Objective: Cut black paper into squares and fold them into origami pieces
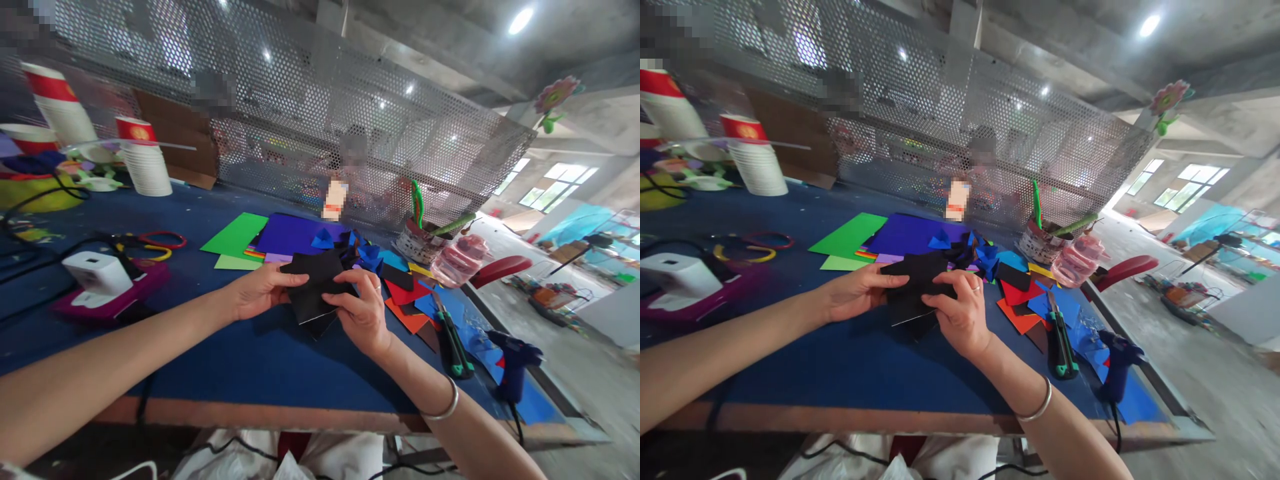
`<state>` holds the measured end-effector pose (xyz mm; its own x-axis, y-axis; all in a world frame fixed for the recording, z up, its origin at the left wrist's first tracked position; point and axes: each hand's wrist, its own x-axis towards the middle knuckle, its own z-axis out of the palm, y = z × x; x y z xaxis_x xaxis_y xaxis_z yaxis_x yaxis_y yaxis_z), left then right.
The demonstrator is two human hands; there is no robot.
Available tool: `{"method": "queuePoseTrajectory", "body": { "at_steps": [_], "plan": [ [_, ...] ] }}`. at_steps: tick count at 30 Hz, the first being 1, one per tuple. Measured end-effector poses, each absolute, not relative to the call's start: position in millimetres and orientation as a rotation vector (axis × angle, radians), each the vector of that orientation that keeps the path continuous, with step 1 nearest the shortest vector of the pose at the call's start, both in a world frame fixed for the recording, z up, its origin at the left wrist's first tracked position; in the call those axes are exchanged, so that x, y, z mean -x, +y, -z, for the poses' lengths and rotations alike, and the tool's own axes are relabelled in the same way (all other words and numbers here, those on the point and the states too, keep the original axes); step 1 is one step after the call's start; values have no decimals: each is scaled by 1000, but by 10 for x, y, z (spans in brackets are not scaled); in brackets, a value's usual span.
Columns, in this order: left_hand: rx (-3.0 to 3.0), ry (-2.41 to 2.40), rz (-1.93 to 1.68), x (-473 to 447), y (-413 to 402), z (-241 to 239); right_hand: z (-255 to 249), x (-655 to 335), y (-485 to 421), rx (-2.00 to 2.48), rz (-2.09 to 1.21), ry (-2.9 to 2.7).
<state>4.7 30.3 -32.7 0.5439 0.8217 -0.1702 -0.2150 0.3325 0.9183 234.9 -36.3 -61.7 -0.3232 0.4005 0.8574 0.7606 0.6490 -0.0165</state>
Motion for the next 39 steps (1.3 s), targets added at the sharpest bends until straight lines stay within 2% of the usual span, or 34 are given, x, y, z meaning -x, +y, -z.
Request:
{"method": "queuePoseTrajectory", "body": {
  "at_steps": [21, 39],
  "plan": [
    [-991, 645, -827, -123, 195, 389, 556, -2220, -467, 914, 609, -2106],
    [-1186, 549, -821, -113, 190, 470, 554, -2201, -426, 1006, 408, -1972]
  ]
}}
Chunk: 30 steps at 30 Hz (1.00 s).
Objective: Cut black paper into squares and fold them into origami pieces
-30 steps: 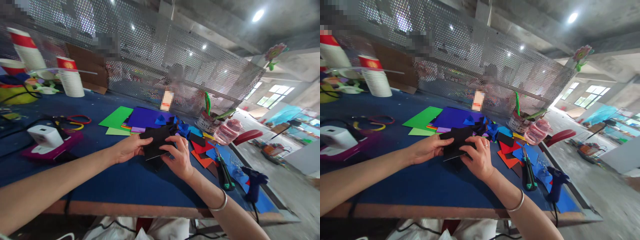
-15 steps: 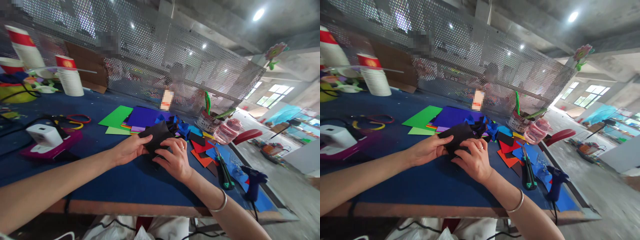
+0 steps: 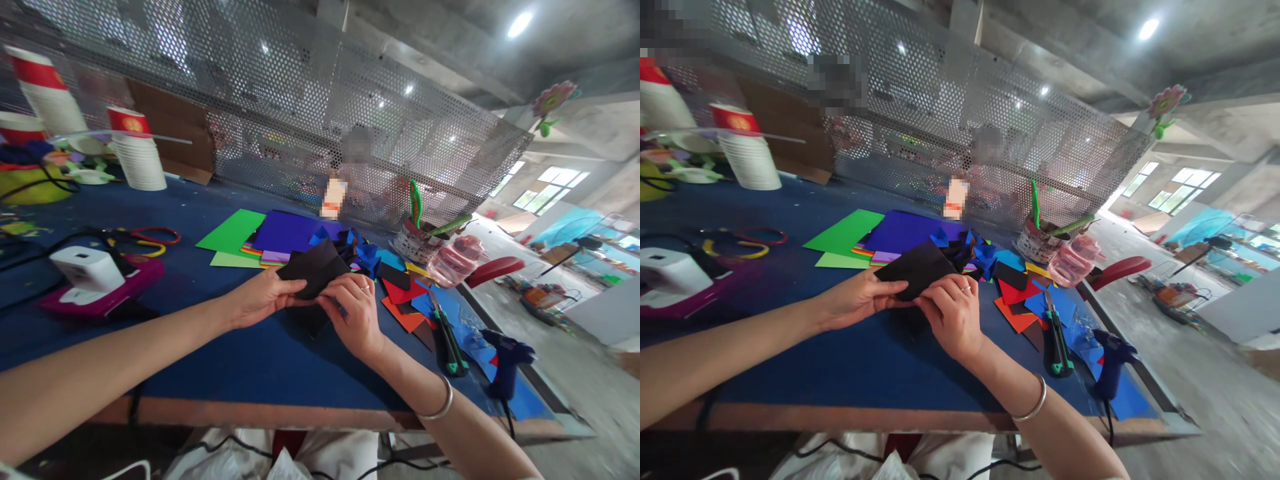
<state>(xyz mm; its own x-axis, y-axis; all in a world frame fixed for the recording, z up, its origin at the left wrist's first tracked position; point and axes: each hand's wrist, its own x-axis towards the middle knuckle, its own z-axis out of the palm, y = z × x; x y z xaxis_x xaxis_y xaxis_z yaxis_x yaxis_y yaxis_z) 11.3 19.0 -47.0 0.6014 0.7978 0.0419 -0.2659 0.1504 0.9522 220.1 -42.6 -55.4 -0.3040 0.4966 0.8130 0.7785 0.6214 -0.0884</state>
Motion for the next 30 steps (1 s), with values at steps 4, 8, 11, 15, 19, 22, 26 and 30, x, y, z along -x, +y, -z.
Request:
{"method": "queuePoseTrajectory", "body": {
  "at_steps": [4, 8, 11, 15, 19, 22, 26, 30],
  "plan": [
    [-1340, 605, -786, -97, 209, 503, 549, -2217, -430, 995, 339, -1934],
    [-1587, 727, -858, -53, 331, 511, 563, -2249, -397, 966, 207, -1977],
    [-1793, 788, -1050, -16, 342, 481, 581, -2266, -372, 950, 112, -2008],
    [-2323, 589, -1095, 65, 151, 522, 601, -2298, -420, 835, 61, -2105],
    [-2831, 336, -1063, 173, -62, 692, 599, -2348, -572, 707, -51, -2189],
    [-2901, 301, -1109, 217, -143, 754, 578, -2390, -661, 663, -79, -2283],
    [-2931, 307, -1107, 223, -176, 693, 547, -2452, -668, 700, -147, -2367],
    [-2893, 306, -1091, 216, -198, 654, 529, -2505, -628, 822, -294, -2357]
  ]
}}
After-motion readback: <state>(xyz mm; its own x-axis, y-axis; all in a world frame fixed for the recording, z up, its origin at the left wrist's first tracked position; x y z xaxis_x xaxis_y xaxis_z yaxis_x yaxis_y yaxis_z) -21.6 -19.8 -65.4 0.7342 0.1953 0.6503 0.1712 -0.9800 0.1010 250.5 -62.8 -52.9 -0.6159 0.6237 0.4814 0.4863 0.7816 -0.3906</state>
